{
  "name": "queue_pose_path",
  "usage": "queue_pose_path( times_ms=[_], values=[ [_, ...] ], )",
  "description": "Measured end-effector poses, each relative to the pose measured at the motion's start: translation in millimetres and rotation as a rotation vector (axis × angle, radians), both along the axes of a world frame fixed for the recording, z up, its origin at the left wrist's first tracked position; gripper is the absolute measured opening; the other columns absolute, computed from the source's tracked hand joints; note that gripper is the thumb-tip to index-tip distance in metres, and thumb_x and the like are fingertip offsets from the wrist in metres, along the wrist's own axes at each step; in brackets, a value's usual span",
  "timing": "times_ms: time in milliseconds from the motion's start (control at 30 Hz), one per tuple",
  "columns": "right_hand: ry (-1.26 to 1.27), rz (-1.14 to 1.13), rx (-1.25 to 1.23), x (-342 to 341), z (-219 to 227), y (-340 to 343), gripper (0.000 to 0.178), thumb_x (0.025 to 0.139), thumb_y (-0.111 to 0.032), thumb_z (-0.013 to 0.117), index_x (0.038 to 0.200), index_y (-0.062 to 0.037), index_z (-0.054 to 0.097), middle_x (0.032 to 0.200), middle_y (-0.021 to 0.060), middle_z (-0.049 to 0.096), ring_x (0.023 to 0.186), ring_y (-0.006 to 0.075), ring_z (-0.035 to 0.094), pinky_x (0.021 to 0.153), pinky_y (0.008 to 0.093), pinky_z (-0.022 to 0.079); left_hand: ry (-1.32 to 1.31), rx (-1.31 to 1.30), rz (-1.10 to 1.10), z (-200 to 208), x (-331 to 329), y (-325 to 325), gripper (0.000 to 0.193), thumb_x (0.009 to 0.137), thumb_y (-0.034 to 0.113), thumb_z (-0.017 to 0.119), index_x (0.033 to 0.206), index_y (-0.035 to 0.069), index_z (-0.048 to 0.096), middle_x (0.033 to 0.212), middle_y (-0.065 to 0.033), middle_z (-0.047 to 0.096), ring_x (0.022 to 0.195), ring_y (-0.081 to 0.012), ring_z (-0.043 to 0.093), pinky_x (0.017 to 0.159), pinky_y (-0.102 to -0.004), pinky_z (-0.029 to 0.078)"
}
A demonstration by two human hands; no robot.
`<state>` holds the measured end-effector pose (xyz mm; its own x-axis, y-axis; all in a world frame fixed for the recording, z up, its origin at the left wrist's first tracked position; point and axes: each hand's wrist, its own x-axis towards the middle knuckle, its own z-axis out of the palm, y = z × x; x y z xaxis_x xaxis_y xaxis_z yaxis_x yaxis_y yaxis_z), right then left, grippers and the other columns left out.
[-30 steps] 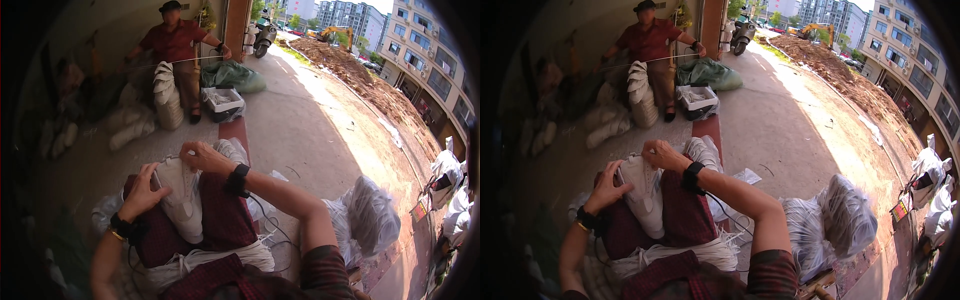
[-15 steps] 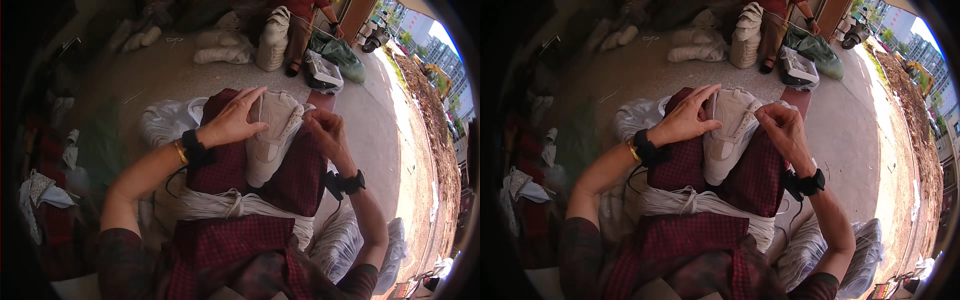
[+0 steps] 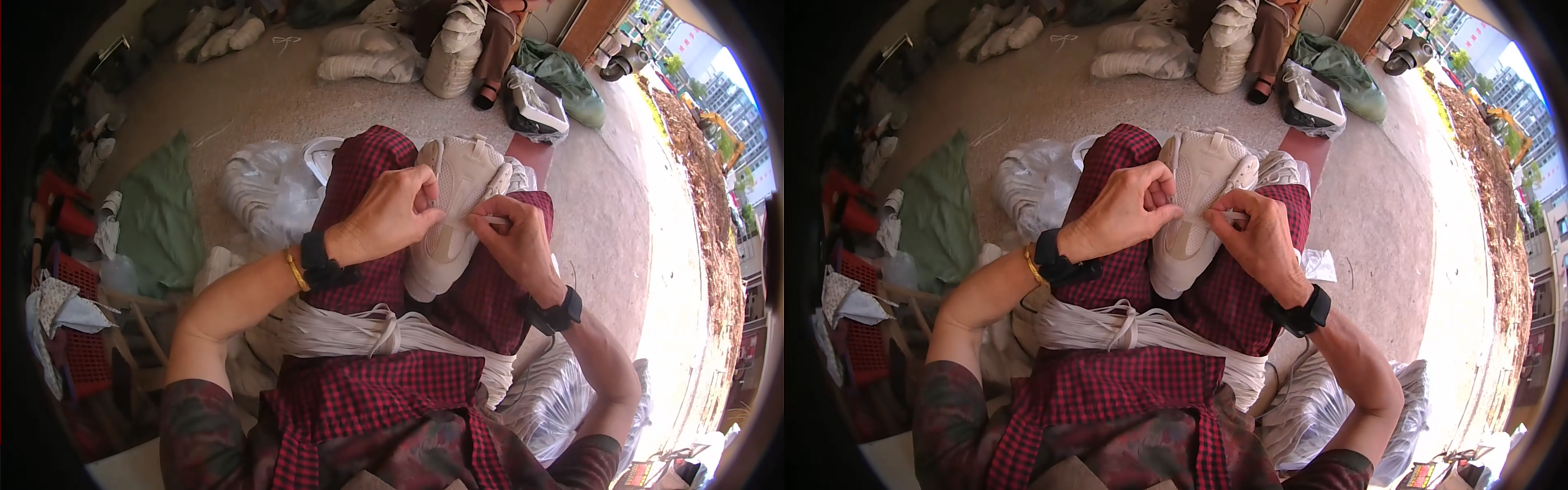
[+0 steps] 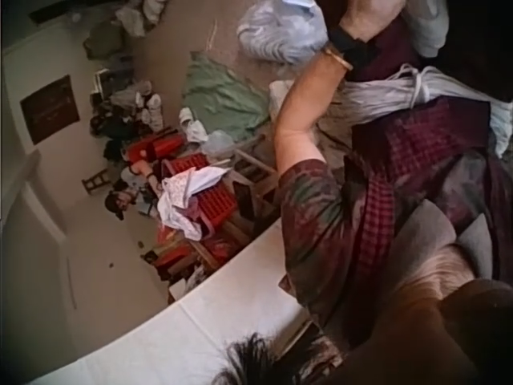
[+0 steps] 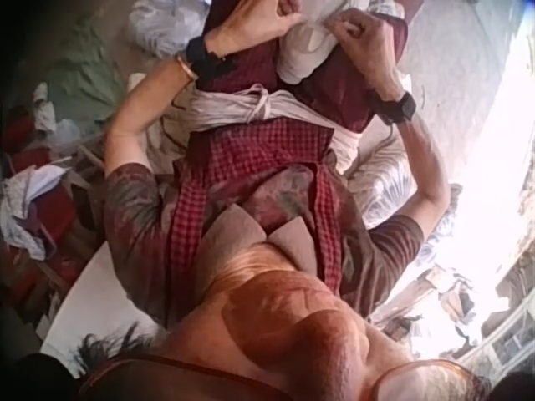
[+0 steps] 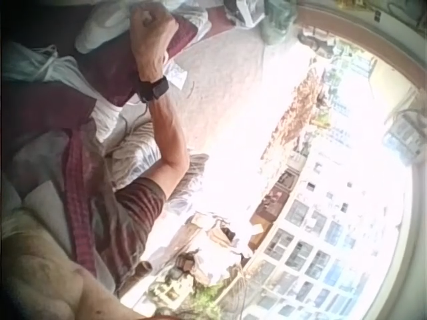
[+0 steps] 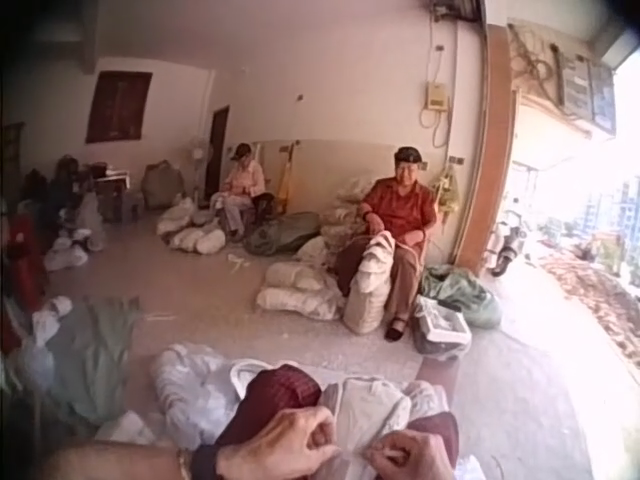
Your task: Lacing a pair of white sneakers manually.
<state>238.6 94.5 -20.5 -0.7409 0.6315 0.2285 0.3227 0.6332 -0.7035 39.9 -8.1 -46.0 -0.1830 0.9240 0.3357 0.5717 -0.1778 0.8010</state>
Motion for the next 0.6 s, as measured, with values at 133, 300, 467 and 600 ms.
queue_pose_path(
  times_ms=[133, 300, 467, 600],
  values=[
    [-0.084, -0.033, -0.024, -4, 6, -1, 0.016, 0.086, -0.014, 0.072, 0.088, 0.0021, 0.070, 0.069, 0.0077, 0.065, 0.061, 0.0081, 0.059, 0.055, 0.0265, 0.047, 0.012, -0.005, 0.019, 1, 0, 4, 0.023, 0.078, 0.008, 0.078, 0.085, 0.000, 0.058, 0.070, -0.0073, 0.062, 0.065, -0.0142, 0.062, 0.060, -0.0297, 0.051],
    [0.084, -0.019, -0.310, -2, -8, 9, 0.019, 0.084, -0.015, 0.073, 0.087, 0.0030, 0.070, 0.067, 0.0050, 0.063, 0.062, 0.0058, 0.057, 0.056, 0.0250, 0.047, -0.003, -0.004, 0.016, 1, 0, 5, 0.023, 0.076, 0.008, 0.077, 0.085, 0.000, 0.058, 0.070, -0.0113, 0.063, 0.067, -0.0217, 0.065, 0.063, -0.0348, 0.052],
    [-0.038, -0.059, -0.106, -8, -2, 0, 0.019, 0.082, -0.015, 0.073, 0.080, 0.0035, 0.068, 0.065, 0.0047, 0.063, 0.062, 0.0059, 0.058, 0.057, 0.0251, 0.048, -0.042, 0.013, 0.013, -3, 0, 4, 0.023, 0.074, 0.009, 0.076, 0.086, 0.000, 0.058, 0.071, -0.0149, 0.064, 0.070, -0.0290, 0.067, 0.066, -0.0391, 0.052],
    [-0.076, -0.079, -0.010, -13, 3, -5, 0.018, 0.080, -0.013, 0.072, 0.078, 0.0035, 0.066, 0.064, 0.0065, 0.063, 0.060, 0.0074, 0.059, 0.056, 0.0265, 0.048, -0.008, 0.032, 0.002, -4, -2, 4, 0.023, 0.076, 0.004, 0.077, 0.087, -0.001, 0.058, 0.072, -0.0104, 0.065, 0.068, -0.0181, 0.065, 0.063, -0.0323, 0.053]
  ],
)
